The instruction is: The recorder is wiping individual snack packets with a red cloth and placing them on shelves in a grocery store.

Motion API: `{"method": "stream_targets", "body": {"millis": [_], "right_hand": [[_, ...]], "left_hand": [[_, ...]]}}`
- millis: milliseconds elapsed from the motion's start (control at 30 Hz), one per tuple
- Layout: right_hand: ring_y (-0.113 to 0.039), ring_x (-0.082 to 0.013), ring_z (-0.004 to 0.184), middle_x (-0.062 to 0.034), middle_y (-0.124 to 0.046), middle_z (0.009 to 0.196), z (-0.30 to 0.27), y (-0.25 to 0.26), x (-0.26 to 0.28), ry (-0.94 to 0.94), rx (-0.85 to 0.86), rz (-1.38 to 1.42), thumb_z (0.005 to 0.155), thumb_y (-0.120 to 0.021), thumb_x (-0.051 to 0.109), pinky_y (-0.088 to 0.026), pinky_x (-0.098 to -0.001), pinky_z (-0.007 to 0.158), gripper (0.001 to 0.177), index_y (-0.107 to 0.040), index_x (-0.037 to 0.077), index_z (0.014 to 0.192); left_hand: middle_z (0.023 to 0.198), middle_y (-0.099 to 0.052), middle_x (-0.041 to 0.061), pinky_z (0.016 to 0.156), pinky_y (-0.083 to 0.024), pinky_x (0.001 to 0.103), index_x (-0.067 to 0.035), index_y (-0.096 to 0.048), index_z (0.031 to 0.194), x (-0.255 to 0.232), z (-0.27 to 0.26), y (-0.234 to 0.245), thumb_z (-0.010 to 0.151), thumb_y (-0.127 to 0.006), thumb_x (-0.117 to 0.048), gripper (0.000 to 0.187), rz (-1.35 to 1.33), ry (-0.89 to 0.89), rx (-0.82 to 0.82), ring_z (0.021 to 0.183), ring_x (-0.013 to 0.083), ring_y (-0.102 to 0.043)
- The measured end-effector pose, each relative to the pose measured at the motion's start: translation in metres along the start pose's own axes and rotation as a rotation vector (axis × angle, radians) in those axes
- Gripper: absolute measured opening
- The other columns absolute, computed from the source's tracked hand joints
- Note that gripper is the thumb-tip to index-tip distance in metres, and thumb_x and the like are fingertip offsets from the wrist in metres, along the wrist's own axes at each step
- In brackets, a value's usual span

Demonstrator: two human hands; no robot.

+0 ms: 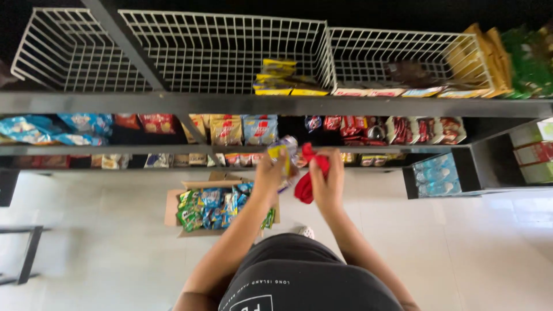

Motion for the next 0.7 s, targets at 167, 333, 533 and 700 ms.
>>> {"method": "stream_targets", "body": {"millis": [167,333,533,700], "right_hand": [[-0.063,-0.0389,0.104,-0.0122,-0.065,0.110,0.011,0.000,0.064,0.165,0.055,-0.091,0.093,-0.064,0.010,-0.048,-0.0449,0.092,0.010,-0.061,0.009,0.102],[-0.064,-0.0342,0.061,-0.0059,-0.059,0.063,0.026,0.032,0.017,0.039,0.009,-0.263,0.093,-0.066,0.021,-0.050,-0.0383,0.060,0.012,-0.065,0.019,0.081],[-0.059,-0.0375,0.055,-0.0110,-0.054,0.058,0.032,0.091,-0.017,-0.058,-0.267,-0.367,0.099,-0.064,0.026,-0.046,-0.0434,0.056,0.018,-0.062,0.017,0.084],[-0.063,-0.0234,0.108,-0.0099,-0.071,0.110,0.007,0.126,-0.040,-0.114,-0.470,0.152,0.103,-0.057,0.017,-0.040,-0.0370,0.107,0.015,-0.069,0.012,0.109]], "left_hand": [[0.142,-0.056,0.018,0.108,-0.045,0.043,-0.005,-0.046,0.149,0.015,-0.047,-0.081,0.105,-0.036,-0.052,0.065,-0.219,0.194,0.316,0.126,0.0273,-0.055],[0.085,-0.066,0.016,0.066,-0.057,0.035,0.002,-0.069,0.109,0.059,-0.059,-0.087,0.110,-0.029,-0.048,0.064,0.047,0.283,0.247,0.074,0.0221,-0.065],[0.135,-0.062,0.023,0.116,-0.036,0.055,-0.008,-0.061,0.138,0.065,-0.077,-0.120,0.102,-0.036,-0.071,0.076,0.482,0.204,0.451,0.138,0.0401,-0.049],[0.110,-0.068,0.023,0.086,-0.057,0.049,-0.002,-0.061,0.123,0.114,0.002,-0.066,0.105,-0.049,-0.038,0.043,-0.070,0.210,-0.040,0.095,0.0359,-0.068]]}}
Point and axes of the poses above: each hand's wrist, its own z-axis towards the middle knuckle, its own y-axis out of the back of the hand, x = y × z, the point moved 9 cm from there along z, towards the middle knuckle
